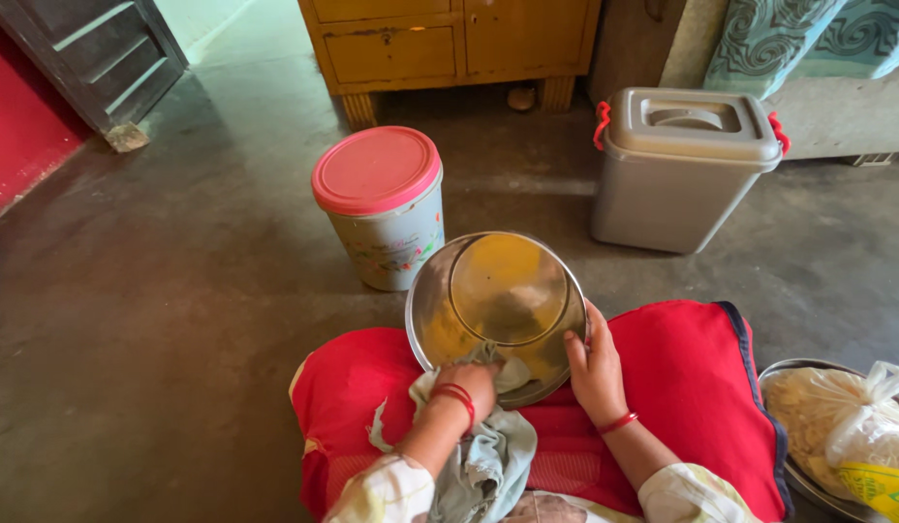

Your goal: The person opens a metal container, removes several plastic bags of food items, and places them on a tray. Then the person uses a cloth to wipe the inside and outside of the metal container repeatedly.

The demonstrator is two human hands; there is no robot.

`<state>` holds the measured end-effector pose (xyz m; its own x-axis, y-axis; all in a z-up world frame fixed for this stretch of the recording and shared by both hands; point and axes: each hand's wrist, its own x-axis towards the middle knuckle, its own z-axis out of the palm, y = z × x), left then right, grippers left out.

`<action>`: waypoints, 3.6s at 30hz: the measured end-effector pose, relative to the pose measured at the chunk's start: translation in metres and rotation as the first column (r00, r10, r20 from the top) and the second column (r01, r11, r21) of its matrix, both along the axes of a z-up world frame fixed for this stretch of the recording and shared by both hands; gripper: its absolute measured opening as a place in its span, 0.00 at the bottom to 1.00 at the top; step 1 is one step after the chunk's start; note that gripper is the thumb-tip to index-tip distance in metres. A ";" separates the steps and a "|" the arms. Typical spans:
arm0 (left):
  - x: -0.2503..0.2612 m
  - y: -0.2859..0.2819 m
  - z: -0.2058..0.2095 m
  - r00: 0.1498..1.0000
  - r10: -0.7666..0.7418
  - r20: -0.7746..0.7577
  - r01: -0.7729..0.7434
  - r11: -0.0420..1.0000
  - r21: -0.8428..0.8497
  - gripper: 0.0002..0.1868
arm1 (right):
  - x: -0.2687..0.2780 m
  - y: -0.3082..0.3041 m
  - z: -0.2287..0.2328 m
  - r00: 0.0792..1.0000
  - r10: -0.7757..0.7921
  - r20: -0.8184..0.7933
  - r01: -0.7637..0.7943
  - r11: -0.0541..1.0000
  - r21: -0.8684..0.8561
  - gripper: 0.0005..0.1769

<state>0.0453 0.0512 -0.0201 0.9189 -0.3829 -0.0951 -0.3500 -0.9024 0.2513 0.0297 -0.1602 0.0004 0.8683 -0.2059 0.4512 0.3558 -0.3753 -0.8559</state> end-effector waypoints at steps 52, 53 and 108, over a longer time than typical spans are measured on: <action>0.058 -0.036 -0.036 0.935 -0.029 -0.352 0.064 0.994 0.087 0.32 | -0.006 -0.001 0.003 0.998 0.043 0.053 -0.036 0.990 -0.134 0.38; 0.054 -0.048 -0.040 0.922 -0.070 -0.381 0.054 0.997 -0.053 0.36 | -0.005 -0.001 0.003 0.997 0.034 0.062 -0.024 0.988 -0.149 0.37; -0.033 -0.060 0.044 0.914 -0.066 0.400 0.220 0.910 -0.352 0.09 | 0.004 -0.004 -0.006 0.997 -0.003 0.073 0.004 1.000 -0.014 0.45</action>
<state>0.0122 -0.0092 0.0240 0.7882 -0.4478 0.4221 -0.6039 -0.6948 0.3906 0.0339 -0.1646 -0.0058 0.8322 -0.2017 0.5165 0.4161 -0.3886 -0.8221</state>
